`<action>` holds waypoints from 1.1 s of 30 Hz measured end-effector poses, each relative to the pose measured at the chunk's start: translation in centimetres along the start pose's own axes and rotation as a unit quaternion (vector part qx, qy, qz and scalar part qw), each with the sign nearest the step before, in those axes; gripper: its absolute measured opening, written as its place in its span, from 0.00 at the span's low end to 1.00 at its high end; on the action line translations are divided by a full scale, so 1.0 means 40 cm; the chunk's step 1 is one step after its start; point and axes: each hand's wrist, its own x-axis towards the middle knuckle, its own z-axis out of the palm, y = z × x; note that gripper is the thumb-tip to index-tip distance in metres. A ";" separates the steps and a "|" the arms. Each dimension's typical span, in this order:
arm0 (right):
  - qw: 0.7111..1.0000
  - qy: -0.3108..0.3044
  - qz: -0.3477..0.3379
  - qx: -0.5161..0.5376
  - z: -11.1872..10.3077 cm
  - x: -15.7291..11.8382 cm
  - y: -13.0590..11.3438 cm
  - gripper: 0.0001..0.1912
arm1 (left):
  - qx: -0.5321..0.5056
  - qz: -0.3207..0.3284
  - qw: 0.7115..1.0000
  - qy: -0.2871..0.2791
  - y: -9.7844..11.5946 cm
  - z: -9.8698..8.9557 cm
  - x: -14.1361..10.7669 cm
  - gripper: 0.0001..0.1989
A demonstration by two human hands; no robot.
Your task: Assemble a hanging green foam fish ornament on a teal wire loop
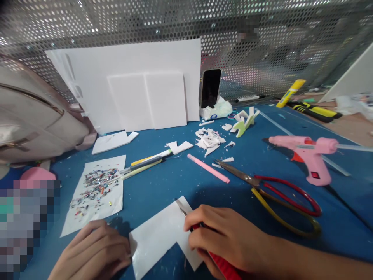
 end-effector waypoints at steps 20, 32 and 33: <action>1.000 0.009 -0.012 0.004 0.018 -0.011 0.000 0.09 | -0.119 -0.139 0.982 0.052 0.006 -0.008 0.021 0.09; 1.000 0.004 -0.002 0.016 0.016 -0.009 -0.008 0.10 | -0.070 0.005 0.992 0.109 0.017 -0.002 0.042 0.11; 1.000 0.003 -0.003 0.018 0.017 -0.010 -0.008 0.10 | -0.069 0.009 0.991 0.114 0.018 -0.002 0.045 0.11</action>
